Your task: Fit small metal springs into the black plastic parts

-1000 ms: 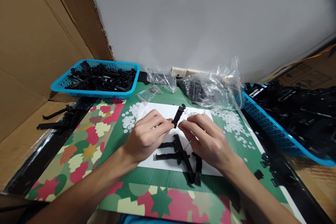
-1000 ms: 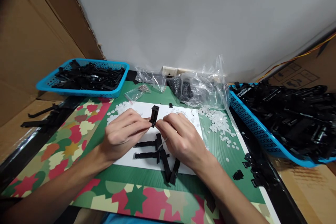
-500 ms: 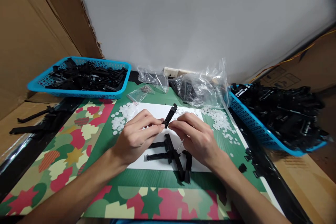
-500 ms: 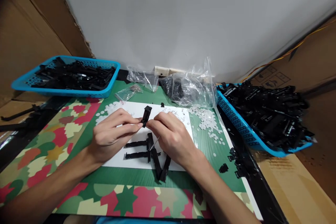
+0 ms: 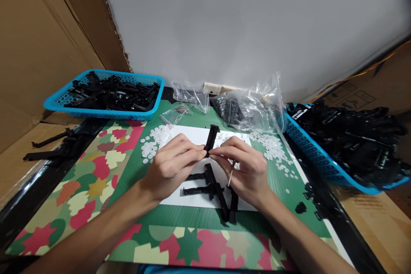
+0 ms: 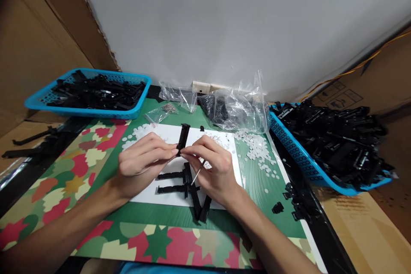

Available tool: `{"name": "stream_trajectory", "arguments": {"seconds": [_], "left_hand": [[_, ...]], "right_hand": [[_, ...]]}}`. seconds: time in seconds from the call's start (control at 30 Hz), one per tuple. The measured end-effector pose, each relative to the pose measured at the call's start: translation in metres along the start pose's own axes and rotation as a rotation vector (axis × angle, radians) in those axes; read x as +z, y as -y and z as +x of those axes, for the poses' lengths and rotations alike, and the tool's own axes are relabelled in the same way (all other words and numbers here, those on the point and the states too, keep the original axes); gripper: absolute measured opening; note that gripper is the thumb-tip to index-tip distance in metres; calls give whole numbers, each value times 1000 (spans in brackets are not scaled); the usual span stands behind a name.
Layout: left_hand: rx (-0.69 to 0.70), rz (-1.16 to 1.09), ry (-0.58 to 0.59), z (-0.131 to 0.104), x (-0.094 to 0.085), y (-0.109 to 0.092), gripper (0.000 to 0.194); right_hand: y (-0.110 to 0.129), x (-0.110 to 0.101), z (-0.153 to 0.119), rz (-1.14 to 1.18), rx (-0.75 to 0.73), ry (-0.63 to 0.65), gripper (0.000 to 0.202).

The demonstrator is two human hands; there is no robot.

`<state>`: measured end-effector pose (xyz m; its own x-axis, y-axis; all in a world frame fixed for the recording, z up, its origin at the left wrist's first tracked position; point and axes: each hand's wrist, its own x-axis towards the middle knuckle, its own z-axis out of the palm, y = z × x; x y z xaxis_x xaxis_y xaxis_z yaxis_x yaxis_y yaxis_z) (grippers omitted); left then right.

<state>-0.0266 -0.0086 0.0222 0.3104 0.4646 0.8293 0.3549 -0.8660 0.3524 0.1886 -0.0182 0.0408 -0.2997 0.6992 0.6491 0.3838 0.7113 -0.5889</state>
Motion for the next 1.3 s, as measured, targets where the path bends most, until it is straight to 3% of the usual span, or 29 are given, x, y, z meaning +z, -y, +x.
{"name": "stream_trajectory", "arguments": {"seconds": [0.3, 0.5, 0.63, 0.77, 0.93, 1.07, 1.3], "left_hand": [[-63, -2, -36, 2, 4, 1, 14], [-212, 35, -57, 4, 5, 0, 13], [-375, 27, 13, 0, 8, 5, 16], [-434, 21, 132, -6, 11, 13, 19], [-449, 56, 263, -11, 14, 20, 20], [-434, 114, 303, -15, 16, 23, 24], [-383, 102, 345, -17, 16, 24, 19]], "right_hand": [[-3, -3, 5, 103, 164, 98, 9], [-10, -5, 4, 177, 242, 84, 26], [-22, -12, 6, 175, 263, 77, 21], [-37, -18, 7, 223, 271, 82, 34], [-47, -14, 18, 186, 314, 135, 44], [-47, -3, 29, 197, 376, 229, 49], [-43, 12, 30, 91, 334, 291, 43]]}}
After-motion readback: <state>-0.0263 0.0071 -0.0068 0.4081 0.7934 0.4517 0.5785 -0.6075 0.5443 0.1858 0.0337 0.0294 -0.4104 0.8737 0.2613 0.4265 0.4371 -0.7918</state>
